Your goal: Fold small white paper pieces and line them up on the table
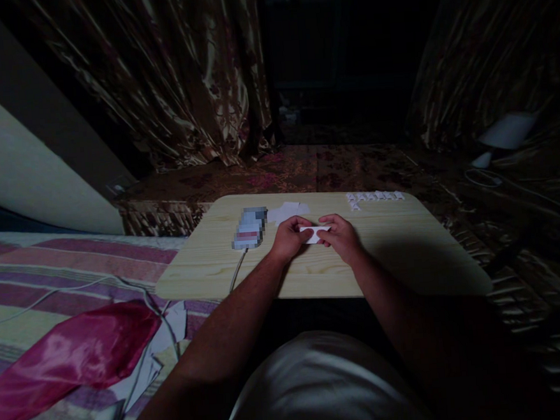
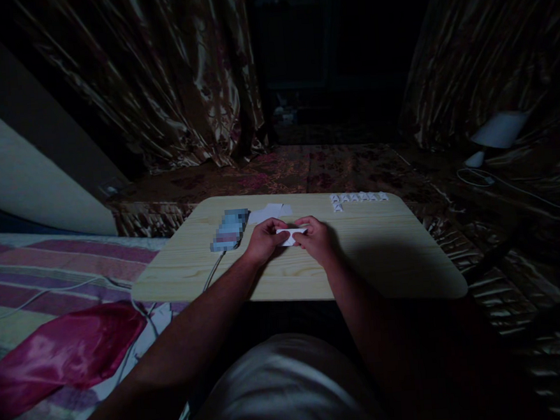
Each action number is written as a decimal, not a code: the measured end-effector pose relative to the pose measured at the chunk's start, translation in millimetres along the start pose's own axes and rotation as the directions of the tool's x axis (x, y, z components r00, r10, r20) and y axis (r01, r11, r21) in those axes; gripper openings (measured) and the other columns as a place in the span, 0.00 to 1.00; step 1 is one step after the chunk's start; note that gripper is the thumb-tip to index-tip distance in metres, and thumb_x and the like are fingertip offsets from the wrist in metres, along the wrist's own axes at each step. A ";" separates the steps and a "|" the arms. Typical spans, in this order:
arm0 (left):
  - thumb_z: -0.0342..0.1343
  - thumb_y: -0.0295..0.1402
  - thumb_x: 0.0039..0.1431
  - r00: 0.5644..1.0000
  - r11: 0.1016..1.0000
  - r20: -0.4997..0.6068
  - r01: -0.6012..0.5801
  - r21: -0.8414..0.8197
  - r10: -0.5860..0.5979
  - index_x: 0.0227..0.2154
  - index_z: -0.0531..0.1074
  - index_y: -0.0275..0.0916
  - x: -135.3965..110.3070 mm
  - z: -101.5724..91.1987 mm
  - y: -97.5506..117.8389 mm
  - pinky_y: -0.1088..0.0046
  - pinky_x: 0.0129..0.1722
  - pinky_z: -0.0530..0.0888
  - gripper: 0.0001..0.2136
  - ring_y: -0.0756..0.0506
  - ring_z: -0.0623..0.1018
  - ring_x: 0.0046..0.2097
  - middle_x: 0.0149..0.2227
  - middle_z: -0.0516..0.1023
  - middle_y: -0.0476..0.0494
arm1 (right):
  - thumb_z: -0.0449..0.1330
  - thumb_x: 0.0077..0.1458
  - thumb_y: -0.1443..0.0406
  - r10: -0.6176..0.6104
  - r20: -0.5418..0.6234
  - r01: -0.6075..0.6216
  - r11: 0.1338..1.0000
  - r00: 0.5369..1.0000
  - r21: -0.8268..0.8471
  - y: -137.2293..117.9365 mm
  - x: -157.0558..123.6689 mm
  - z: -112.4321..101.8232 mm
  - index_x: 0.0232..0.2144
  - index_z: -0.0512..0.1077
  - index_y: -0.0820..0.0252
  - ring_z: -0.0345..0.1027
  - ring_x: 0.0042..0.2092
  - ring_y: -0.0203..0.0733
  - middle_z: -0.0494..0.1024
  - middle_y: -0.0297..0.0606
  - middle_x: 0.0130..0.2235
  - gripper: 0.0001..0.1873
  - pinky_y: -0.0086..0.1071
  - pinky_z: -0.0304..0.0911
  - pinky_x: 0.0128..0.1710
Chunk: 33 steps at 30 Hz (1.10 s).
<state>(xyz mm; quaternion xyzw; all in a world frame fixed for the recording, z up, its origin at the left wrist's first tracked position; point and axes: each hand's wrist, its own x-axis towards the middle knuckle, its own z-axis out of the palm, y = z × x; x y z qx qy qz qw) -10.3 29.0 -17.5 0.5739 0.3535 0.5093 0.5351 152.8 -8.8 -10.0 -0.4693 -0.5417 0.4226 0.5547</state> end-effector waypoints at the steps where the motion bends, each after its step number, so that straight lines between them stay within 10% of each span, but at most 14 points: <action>1: 0.68 0.32 0.41 1.000 1.000 0.000 -0.008 0.008 0.008 0.32 0.74 0.35 0.2 -0.3 -0.5 0.75 0.28 0.67 0.14 0.51 0.72 0.26 0.27 0.76 0.49 | 0.66 0.42 0.61 0.009 -0.007 -0.009 1.000 1.000 0.007 -0.8 0.0 0.3 0.41 0.71 0.59 0.67 0.22 0.35 0.77 0.31 0.23 0.21 0.26 0.60 0.22; 33: 0.64 0.37 0.47 0.997 0.968 0.031 -0.073 0.239 0.067 0.26 0.77 0.36 -4.4 4.7 7.4 0.73 0.30 0.69 0.09 0.49 0.72 0.28 0.25 0.78 0.46 | 0.64 0.44 0.60 -0.064 -0.060 0.055 0.988 0.996 -0.141 9.8 2.9 -0.9 0.27 0.76 0.59 0.66 0.23 0.37 0.76 0.34 0.22 0.09 0.28 0.58 0.22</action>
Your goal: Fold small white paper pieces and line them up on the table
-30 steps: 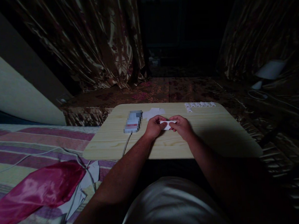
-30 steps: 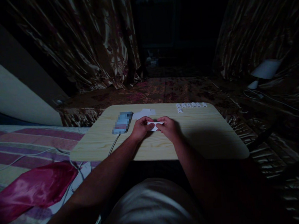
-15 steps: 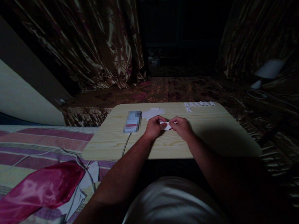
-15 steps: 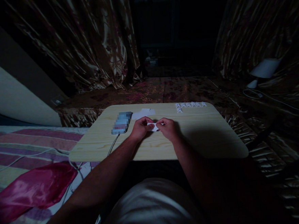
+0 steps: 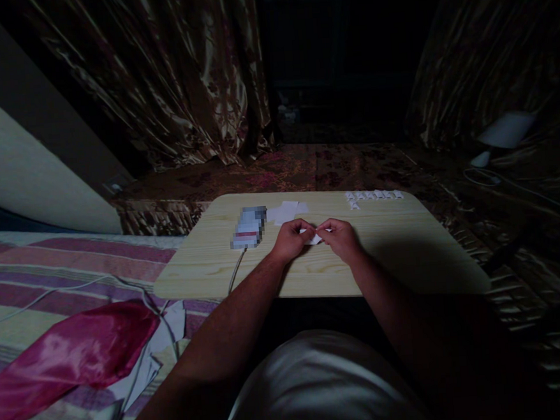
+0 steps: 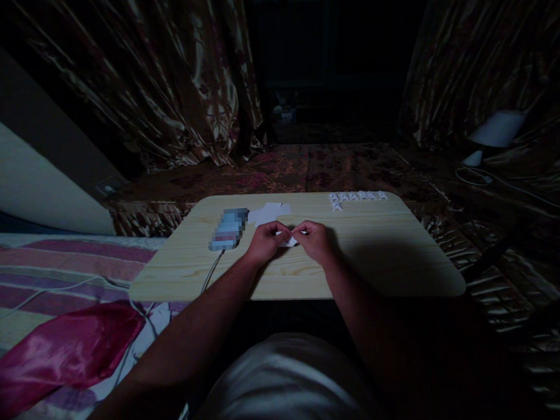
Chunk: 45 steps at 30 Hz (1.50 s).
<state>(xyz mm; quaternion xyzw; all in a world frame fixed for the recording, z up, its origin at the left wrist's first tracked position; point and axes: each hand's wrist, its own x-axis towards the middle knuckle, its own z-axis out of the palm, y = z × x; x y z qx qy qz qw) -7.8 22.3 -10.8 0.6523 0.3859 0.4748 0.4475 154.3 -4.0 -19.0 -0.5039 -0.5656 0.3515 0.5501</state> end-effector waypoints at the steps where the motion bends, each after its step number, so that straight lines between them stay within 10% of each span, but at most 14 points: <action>1: 0.64 0.37 0.47 1.000 1.000 -0.003 -0.003 0.001 0.003 0.26 0.77 0.36 -0.1 0.1 -0.1 0.73 0.30 0.69 0.09 0.49 0.72 0.28 0.26 0.78 0.46 | 0.64 0.44 0.59 0.002 -0.002 -0.002 1.000 1.000 0.000 0.4 0.1 0.3 0.27 0.76 0.59 0.66 0.23 0.37 0.76 0.34 0.22 0.09 0.28 0.58 0.22; 45: 0.62 0.36 0.45 0.990 0.997 -0.119 0.067 -0.031 -0.070 0.26 0.77 0.35 5.0 -2.9 -5.9 0.72 0.31 0.68 0.08 0.49 0.73 0.28 0.27 0.79 0.44 | 0.65 0.42 0.60 0.100 -0.095 -0.074 0.967 0.990 0.243 3.2 5.6 -1.8 0.26 0.74 0.61 0.63 0.21 0.34 0.73 0.32 0.19 0.10 0.28 0.57 0.22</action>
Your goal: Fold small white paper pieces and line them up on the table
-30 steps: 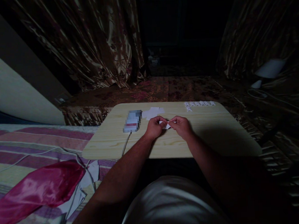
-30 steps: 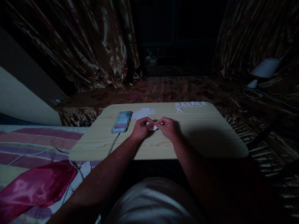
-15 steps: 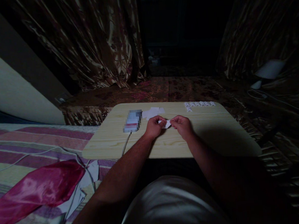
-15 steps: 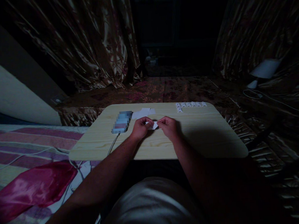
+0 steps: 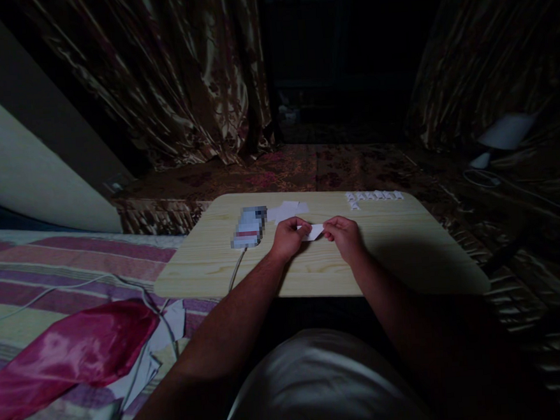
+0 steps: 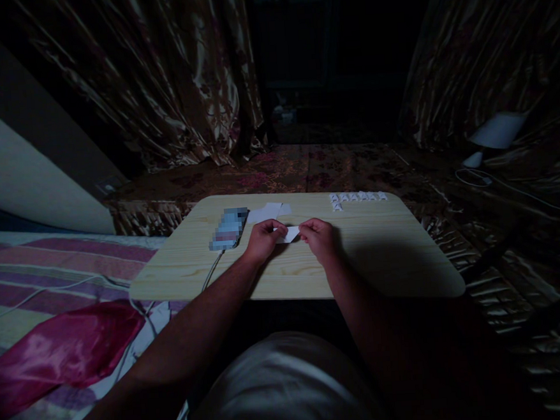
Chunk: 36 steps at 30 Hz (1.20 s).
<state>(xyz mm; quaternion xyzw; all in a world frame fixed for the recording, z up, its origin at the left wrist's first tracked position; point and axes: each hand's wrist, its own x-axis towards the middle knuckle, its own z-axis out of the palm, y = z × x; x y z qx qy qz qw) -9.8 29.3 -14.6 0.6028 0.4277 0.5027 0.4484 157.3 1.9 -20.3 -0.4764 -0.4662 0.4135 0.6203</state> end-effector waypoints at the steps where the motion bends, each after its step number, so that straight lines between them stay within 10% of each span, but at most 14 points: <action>1: 0.62 0.35 0.46 1.000 1.000 -0.006 0.002 -0.006 -0.002 0.26 0.77 0.35 0.3 0.0 -0.7 0.73 0.31 0.68 0.08 0.49 0.73 0.28 0.27 0.79 0.44 | 0.65 0.42 0.60 0.001 -0.008 -0.001 1.000 1.000 0.007 0.6 0.5 -0.3 0.26 0.74 0.61 0.63 0.21 0.34 0.73 0.32 0.19 0.10 0.28 0.57 0.22; 36: 0.63 0.37 0.46 0.990 0.998 0.141 -0.035 0.060 0.027 0.25 0.76 0.34 -6.9 2.3 7.6 0.74 0.29 0.67 0.10 0.50 0.71 0.26 0.25 0.76 0.47 | 0.62 0.44 0.61 -0.084 0.120 0.110 0.967 0.989 -0.230 -4.4 -8.0 5.1 0.24 0.74 0.60 0.64 0.23 0.36 0.74 0.32 0.21 0.07 0.28 0.58 0.24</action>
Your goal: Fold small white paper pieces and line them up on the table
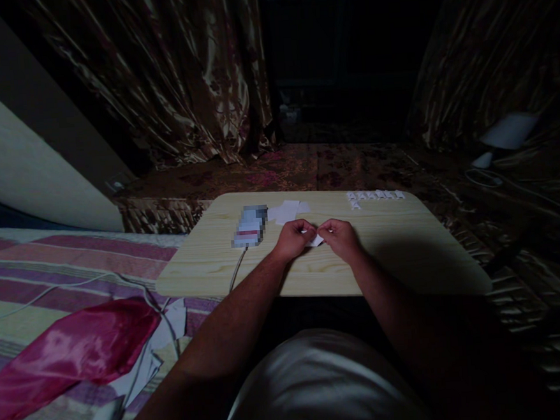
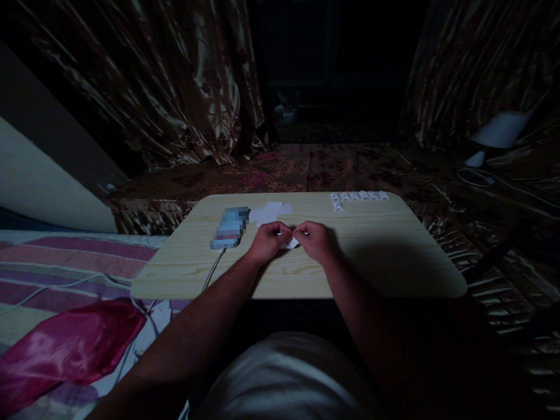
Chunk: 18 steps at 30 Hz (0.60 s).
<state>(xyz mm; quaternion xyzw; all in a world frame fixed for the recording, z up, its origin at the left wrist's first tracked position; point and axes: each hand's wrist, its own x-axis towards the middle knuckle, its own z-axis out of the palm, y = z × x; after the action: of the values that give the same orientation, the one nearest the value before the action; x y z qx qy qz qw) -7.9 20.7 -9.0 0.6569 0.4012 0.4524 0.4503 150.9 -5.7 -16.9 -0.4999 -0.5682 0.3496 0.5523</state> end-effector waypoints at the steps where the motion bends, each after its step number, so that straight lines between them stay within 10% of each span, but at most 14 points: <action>1: 0.63 0.37 0.46 1.000 1.000 0.001 -0.003 0.002 0.003 0.25 0.76 0.34 0.1 0.0 -0.5 0.74 0.29 0.67 0.10 0.50 0.71 0.26 0.24 0.76 0.47 | 0.62 0.44 0.61 -0.005 0.000 0.005 1.000 1.000 -0.006 0.8 0.1 0.1 0.24 0.74 0.60 0.64 0.23 0.36 0.74 0.32 0.22 0.07 0.28 0.58 0.24; 18: 0.64 0.35 0.42 0.994 0.989 -0.074 0.070 -0.130 -0.080 0.22 0.74 0.35 6.4 -2.2 -8.3 0.74 0.28 0.65 0.08 0.51 0.69 0.25 0.23 0.75 0.48 | 0.62 0.43 0.62 0.037 -0.095 -0.037 0.999 0.995 0.004 0.3 1.9 -1.7 0.23 0.74 0.59 0.62 0.21 0.35 0.73 0.31 0.19 0.06 0.28 0.55 0.21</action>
<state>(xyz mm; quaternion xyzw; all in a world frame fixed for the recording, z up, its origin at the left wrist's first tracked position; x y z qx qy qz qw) -9.3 29.4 -14.9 0.5929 0.4133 0.4855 0.4919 152.8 -4.0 -16.4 -0.5256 -0.5316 0.3362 0.5728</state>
